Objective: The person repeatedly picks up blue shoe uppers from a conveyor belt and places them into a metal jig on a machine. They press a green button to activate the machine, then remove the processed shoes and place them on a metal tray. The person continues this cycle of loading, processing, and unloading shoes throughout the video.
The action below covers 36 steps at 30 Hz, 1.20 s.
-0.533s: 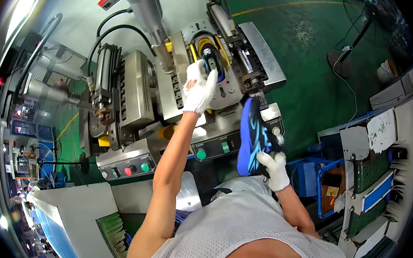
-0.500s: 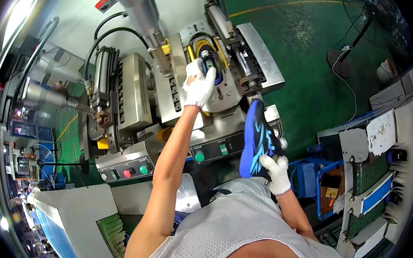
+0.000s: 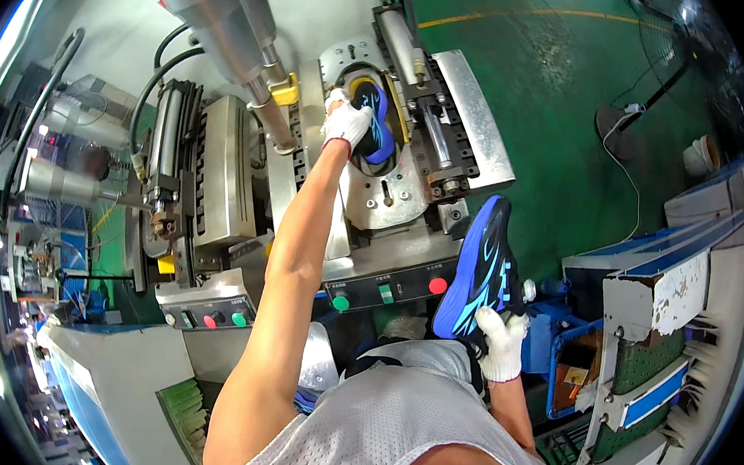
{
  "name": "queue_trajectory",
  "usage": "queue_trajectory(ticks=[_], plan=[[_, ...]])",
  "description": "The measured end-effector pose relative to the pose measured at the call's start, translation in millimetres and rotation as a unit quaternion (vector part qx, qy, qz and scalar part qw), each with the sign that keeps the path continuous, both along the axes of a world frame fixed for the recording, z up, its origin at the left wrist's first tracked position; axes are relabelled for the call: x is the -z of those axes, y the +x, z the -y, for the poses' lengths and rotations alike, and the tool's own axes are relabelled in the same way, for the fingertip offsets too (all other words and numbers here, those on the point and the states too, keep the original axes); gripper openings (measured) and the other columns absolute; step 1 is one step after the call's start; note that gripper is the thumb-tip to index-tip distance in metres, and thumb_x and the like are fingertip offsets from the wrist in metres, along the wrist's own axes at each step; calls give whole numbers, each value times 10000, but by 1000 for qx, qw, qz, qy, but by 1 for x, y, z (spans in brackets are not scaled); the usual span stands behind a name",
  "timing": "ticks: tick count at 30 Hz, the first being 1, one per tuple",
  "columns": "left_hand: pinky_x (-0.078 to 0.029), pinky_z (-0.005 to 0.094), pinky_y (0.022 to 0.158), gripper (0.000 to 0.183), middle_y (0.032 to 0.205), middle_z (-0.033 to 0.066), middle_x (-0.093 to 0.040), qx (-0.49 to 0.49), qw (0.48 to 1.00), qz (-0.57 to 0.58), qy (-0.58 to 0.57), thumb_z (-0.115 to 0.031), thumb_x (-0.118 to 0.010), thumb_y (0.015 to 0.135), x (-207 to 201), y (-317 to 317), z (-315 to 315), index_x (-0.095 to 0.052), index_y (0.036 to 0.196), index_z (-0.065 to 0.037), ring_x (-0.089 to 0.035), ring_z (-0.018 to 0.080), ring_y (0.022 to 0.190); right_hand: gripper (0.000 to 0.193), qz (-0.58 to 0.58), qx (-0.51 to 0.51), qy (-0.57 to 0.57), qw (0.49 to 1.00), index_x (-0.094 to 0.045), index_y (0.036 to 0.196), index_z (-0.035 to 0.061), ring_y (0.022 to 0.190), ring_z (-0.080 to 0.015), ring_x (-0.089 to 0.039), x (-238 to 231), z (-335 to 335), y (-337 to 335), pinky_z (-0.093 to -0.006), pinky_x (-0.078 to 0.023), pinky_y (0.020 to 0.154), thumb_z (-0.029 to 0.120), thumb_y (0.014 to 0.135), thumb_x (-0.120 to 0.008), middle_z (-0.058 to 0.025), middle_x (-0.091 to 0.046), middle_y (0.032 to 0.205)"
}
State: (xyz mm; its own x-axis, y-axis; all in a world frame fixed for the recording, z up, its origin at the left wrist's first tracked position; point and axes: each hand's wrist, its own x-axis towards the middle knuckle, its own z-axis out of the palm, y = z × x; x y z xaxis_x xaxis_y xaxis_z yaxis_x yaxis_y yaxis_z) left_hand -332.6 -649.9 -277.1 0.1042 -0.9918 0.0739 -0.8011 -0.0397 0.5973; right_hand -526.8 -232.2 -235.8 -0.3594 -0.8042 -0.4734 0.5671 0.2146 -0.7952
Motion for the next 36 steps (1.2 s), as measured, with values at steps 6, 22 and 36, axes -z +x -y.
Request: queue_trajectory(ticks=[6,22,36], plan=[[-497,386,1001,619,1232,195,-644,37,981,-115,-153,-227,-779,801,-67,54,-114,-538,1327,-7,-645,307,1124,401,-161,-63,-91,981,-651,1235,-1,897,-145,-667,5,72,10,-321,-563,804,88,858,-756,-45,-698,1040],[-501,355,860,491,1026,87,-603,-469,879,-29,79,-74,-769,758,-33,214,-626,-578,1206,-8,-569,194,889,633,-708,-345,47,615,-760,1068,34,1090,-385,-689,131,449,117,-482,-519,924,577,786,-598,-235,-722,1139],[-523,408,502,519,993,157,-649,-844,491,-155,153,-156,-744,790,203,293,-868,-513,1250,-96,-655,263,700,843,-667,-247,-320,626,-373,1512,-80,1427,-363,-434,71,245,205,-415,-355,1176,464,946,-680,-274,-435,1536]])
